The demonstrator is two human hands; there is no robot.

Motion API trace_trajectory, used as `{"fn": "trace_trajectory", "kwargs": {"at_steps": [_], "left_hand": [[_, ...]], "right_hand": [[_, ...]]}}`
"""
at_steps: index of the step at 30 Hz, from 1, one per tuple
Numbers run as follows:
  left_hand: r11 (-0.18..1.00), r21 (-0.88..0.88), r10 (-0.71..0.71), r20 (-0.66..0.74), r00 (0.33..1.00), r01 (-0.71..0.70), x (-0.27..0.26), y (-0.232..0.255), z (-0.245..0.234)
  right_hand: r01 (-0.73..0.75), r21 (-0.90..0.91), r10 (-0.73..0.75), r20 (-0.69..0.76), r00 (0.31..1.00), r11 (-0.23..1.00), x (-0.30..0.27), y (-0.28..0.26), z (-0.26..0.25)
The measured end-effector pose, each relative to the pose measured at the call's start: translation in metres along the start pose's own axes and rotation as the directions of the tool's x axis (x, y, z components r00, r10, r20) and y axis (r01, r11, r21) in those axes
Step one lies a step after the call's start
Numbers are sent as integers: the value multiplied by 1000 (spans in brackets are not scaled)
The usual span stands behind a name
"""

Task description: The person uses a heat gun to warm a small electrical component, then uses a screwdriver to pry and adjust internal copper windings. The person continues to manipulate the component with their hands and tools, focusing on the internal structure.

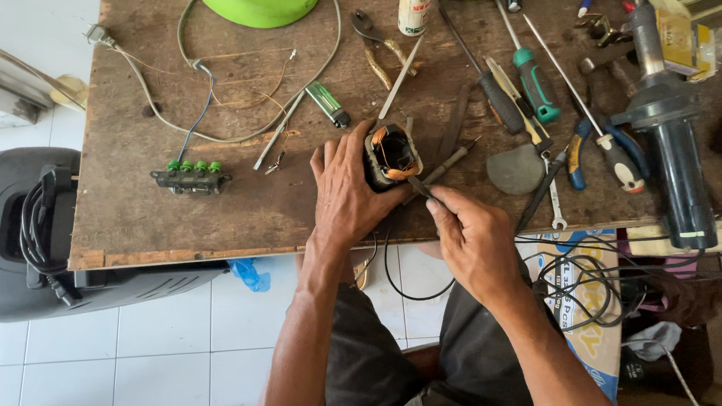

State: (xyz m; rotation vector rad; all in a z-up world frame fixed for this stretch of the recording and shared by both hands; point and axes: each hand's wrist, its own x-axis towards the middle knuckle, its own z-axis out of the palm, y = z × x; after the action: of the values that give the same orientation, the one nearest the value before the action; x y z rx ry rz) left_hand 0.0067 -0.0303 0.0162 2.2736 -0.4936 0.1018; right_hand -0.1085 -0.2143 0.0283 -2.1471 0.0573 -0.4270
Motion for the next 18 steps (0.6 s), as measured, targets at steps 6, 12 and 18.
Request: {"fn": "trace_trajectory", "kwargs": {"at_steps": [6, 12, 18], "left_hand": [[999, -31, -7, 1, 1000, 7, 2, -7, 8], [999, -54, 6, -2, 1000, -6, 2, -3, 5], [999, -36, 16, -7, 1000, -16, 2, -10, 12]], "right_hand": [[26, -45, -28, -60, 998, 999, 1, -5, 4], [33, -136, -46, -93, 995, 990, -1, 1, 6], [6, -87, -19, -148, 989, 996, -4, 7, 17]]}}
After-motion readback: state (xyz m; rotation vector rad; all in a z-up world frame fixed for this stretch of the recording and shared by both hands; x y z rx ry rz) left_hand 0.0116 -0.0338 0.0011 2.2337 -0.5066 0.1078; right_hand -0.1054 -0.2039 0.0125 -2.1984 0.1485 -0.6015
